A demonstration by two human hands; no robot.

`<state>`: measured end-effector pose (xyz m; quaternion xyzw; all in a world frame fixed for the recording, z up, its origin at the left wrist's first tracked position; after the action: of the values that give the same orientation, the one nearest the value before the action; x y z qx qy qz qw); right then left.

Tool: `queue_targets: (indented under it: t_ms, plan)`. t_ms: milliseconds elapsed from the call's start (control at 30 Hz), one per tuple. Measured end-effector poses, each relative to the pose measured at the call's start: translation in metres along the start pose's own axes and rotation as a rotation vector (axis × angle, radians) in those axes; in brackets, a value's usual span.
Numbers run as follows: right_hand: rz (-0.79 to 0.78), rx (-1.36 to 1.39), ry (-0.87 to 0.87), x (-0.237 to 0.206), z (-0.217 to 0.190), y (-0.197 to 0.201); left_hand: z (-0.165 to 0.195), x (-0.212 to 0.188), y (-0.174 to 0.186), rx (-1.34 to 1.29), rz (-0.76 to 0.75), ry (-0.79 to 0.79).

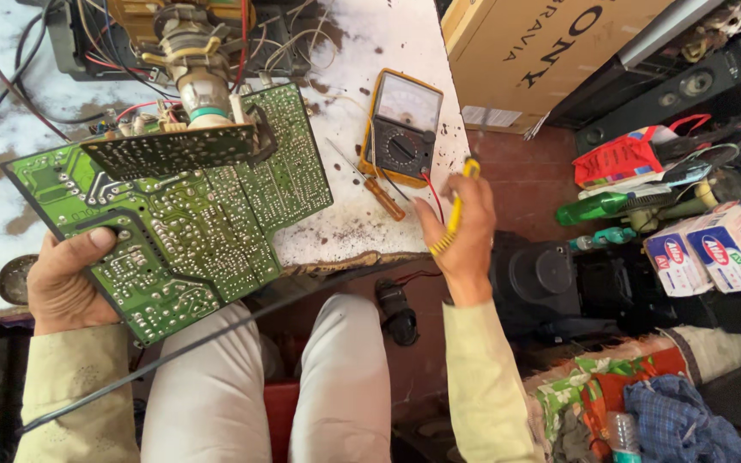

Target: The person tests a circuit board using a multimeter, touching probes to various points on the board. They then flip the board over and use a soldering iron to touch several solder joints on the back side.

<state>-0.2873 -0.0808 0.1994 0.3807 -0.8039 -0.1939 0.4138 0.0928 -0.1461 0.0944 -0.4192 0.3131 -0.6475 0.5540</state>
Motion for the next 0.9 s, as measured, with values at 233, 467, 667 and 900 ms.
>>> queue_targets:
  t_ms: [233, 467, 667, 900]
  plan:
    - [-0.051, 0.036, -0.049, 0.04, -0.024, -0.024, 0.002, 0.004, -0.004, -0.001, 0.013, -0.012]
    - [0.134, -0.044, 0.045, 0.022, -0.043, -0.009, 0.005, 0.005, -0.006, 0.019, 0.009, -0.012]
    - [-0.067, 0.043, 0.033, -0.023, -0.063, -0.02, 0.006, 0.006, -0.01, 0.021, 0.006, 0.03]
    - [-0.034, 0.007, -0.017, -0.011, -0.078, -0.022, 0.011, 0.005, -0.015, 0.026, -0.013, -0.021]
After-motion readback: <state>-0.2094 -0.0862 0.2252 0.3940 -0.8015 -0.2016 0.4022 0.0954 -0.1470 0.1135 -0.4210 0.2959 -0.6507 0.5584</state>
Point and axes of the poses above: each hand's wrist, its own x-axis towards the middle knuckle, its own y-axis out of the back of the hand, z = x × y, the point moved 5 cm from there along x, towards the middle knuckle, and after that the axes turned 15 degrees about -y, right-handed, at the moved point
